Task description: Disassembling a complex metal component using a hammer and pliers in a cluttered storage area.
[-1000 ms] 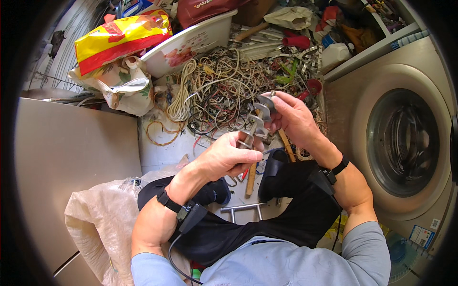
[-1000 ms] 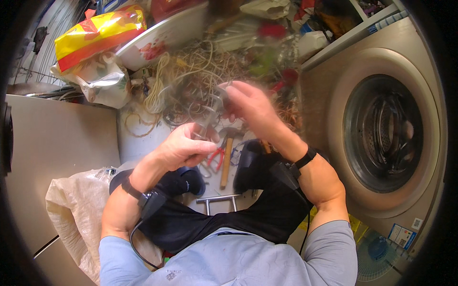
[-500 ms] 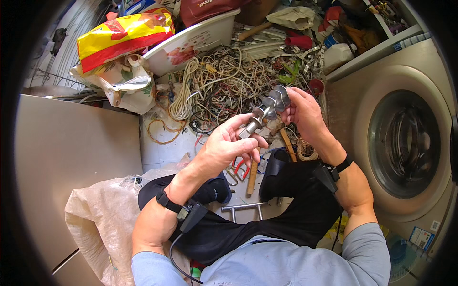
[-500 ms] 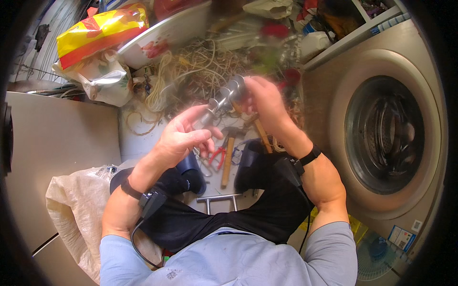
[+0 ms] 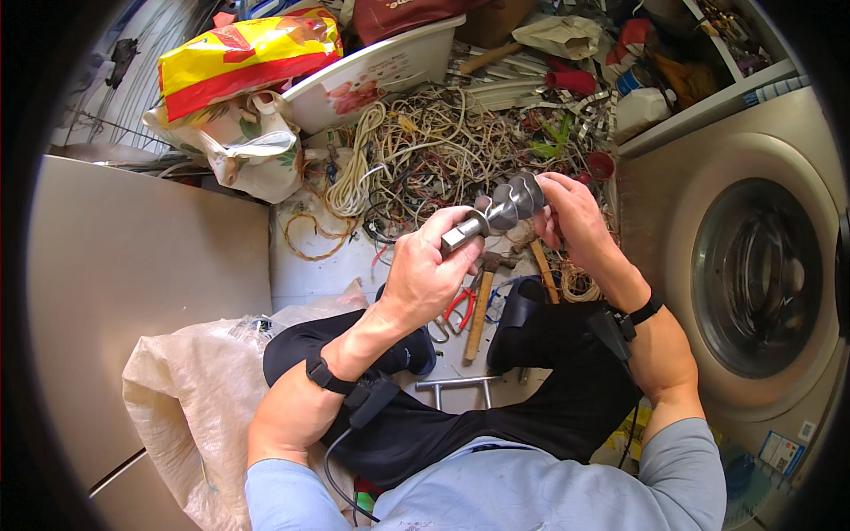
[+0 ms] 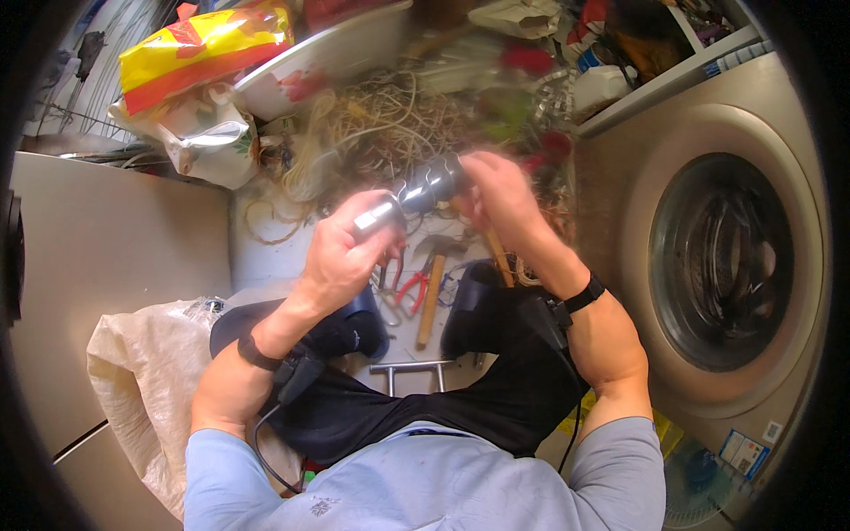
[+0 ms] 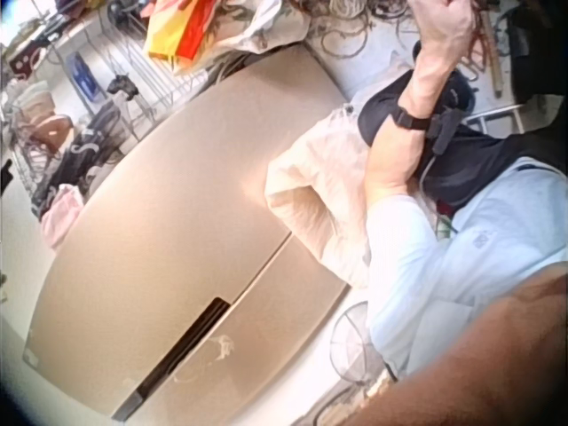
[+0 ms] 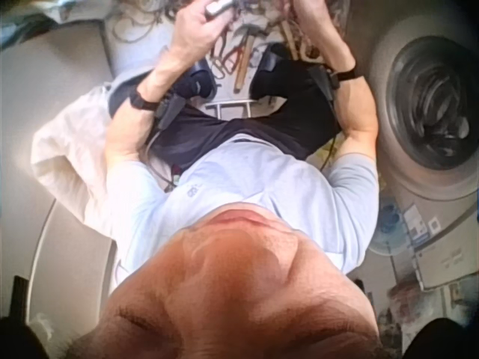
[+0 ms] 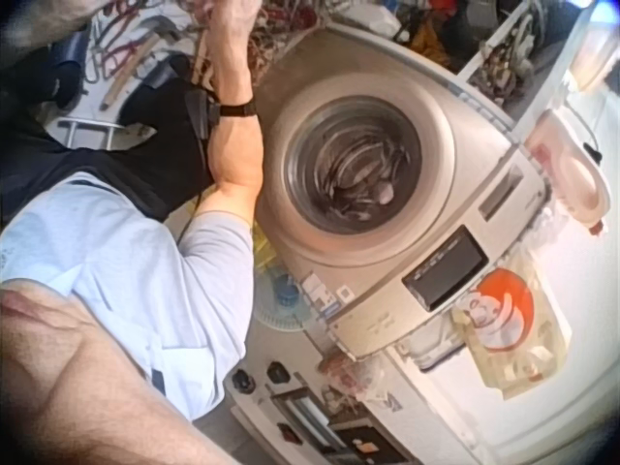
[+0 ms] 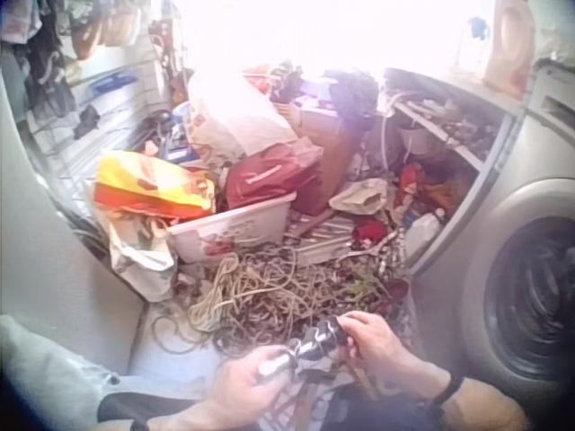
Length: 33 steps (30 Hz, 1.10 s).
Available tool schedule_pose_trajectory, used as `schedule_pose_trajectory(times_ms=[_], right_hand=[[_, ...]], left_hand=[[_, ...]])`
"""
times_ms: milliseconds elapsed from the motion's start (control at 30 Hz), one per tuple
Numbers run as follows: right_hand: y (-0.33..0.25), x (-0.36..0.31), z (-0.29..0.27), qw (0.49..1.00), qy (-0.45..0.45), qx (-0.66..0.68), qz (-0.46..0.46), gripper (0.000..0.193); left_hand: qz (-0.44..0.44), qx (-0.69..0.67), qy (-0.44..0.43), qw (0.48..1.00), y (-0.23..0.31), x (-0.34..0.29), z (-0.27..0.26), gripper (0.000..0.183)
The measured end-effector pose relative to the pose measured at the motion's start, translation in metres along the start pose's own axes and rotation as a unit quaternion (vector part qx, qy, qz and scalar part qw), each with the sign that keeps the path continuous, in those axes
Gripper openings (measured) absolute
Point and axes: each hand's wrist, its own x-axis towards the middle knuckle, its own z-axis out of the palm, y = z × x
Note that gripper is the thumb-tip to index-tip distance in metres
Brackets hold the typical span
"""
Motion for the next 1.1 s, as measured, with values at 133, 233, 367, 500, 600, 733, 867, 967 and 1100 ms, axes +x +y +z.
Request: schedule_pose_trajectory(times_ms=[133, 233, 367, 500, 600, 733, 867, 967, 1100], right_hand=[[-0.001, -0.003, 0.002, 0.999, -0.004, -0.048, -0.004, 0.032], [-0.002, -0.004, 0.002, 0.997, 0.0, -0.072, -0.008, 0.036], [-0.006, -0.007, 0.007, 0.992, 0.017, -0.124, -0.015, 0.042], [-0.012, -0.01, 0.009, 0.991, 0.03, -0.127, -0.011, 0.05], [-0.005, -0.006, 0.002, 0.987, 0.012, -0.162, -0.003, 0.06], [0.002, -0.002, -0.005, 0.973, -0.017, -0.23, -0.027, 0.068], [0.003, -0.001, -0.006, 0.971, -0.043, -0.235, -0.008, 0.071], [-0.002, -0.004, -0.005, 0.986, -0.055, -0.156, 0.001, 0.068], [-0.002, -0.007, -0.011, 0.986, -0.076, -0.148, -0.021, 0.061]], left_hand=[[0.047, 0.004, 0.053, 0.997, -0.001, -0.001, 0.001, 0.033], [0.041, -0.015, 0.077, 0.996, 0.004, -0.001, 0.0, 0.03], [0.049, -0.076, 0.09, 0.992, 0.009, 0.0, -0.004, 0.024], [0.033, -0.091, 0.065, 0.993, 0.011, 0.0, -0.008, 0.024], [0.03, -0.092, 0.056, 0.994, 0.016, 0.0, -0.008, 0.025], [0.025, -0.099, 0.062, 0.993, 0.015, 0.002, -0.01, 0.027], [0.046, -0.102, 0.079, 0.991, 0.007, 0.006, -0.014, 0.026], [0.024, -0.157, 0.091, 0.983, 0.001, 0.01, -0.02, 0.031], [-0.015, -0.231, 0.105, 0.967, -0.01, 0.015, -0.029, 0.031]])
